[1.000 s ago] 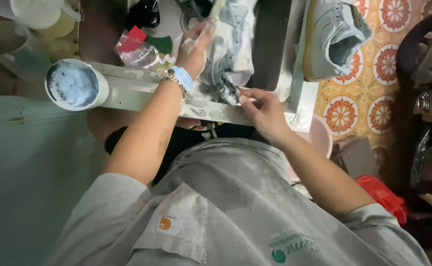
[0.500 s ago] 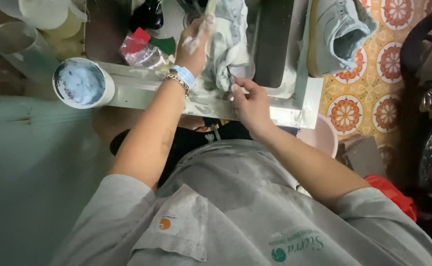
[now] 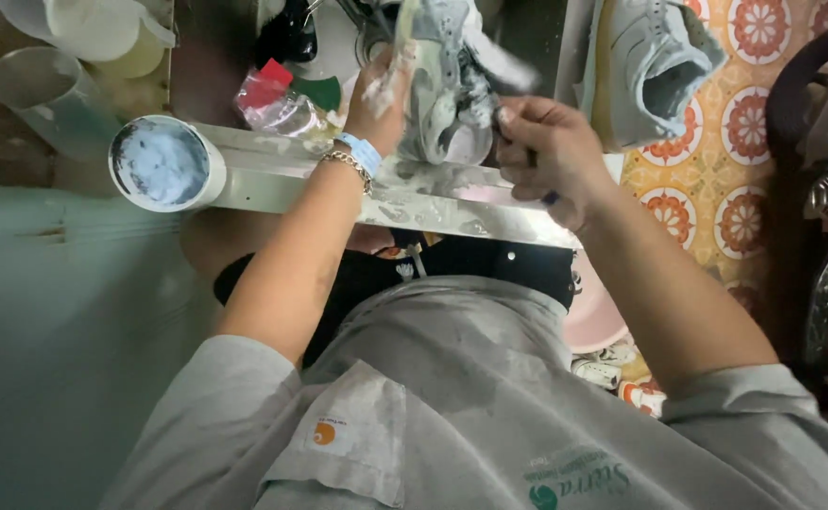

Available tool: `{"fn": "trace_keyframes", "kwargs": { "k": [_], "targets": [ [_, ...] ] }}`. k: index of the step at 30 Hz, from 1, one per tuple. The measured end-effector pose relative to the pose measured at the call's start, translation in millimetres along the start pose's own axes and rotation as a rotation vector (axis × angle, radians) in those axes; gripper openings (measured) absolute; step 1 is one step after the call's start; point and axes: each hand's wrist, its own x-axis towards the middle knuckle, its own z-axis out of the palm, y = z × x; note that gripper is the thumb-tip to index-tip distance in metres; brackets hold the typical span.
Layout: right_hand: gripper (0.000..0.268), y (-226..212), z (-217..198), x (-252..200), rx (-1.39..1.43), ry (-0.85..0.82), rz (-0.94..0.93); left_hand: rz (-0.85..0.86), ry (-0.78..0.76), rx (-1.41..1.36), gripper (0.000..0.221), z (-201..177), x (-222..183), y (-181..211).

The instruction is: Scrubbing a white sneaker with a brush and cleaning solution to remove dirt.

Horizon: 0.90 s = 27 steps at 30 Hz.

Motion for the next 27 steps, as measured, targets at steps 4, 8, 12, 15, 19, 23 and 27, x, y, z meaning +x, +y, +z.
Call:
{"fn": "trace_keyframes", "kwargs": {
  "k": [4,8,12,15,19,23,27],
  "targets": [
    [0.027,60,-9,19,-0.072,0.002,-0.024,0.393,-0.002,0.525,0.060,-5,5,-34],
    [0.045,80,-37,38,-1.318,-0.012,-0.493,0.020,-0.063,0.092,0.101,-12,-2,18],
    [0.044,43,-87,87,-1.891,0.509,-1.297,-0.290,0.004,0.096,0.081,-14,-7,45],
    [0.012,78,-83,81,-1.836,0.210,-1.081,-0.303,-0.063,0.007,0.071,-11,-4,34],
    [0.021,60,-83,63,-1.665,-0.055,-1.113,-0.298,-0.146,0.033,0.083,-14,-13,56],
    [0.018,59,-85,84,-1.773,0.281,-1.168,-0.417,-0.066,0.101,0.077,-17,-15,70],
    [0.026,92,-35,38,-1.295,0.065,-0.871,-0.439,-0.159,-0.026,0.133,-20,-24,106]
  ]
}}
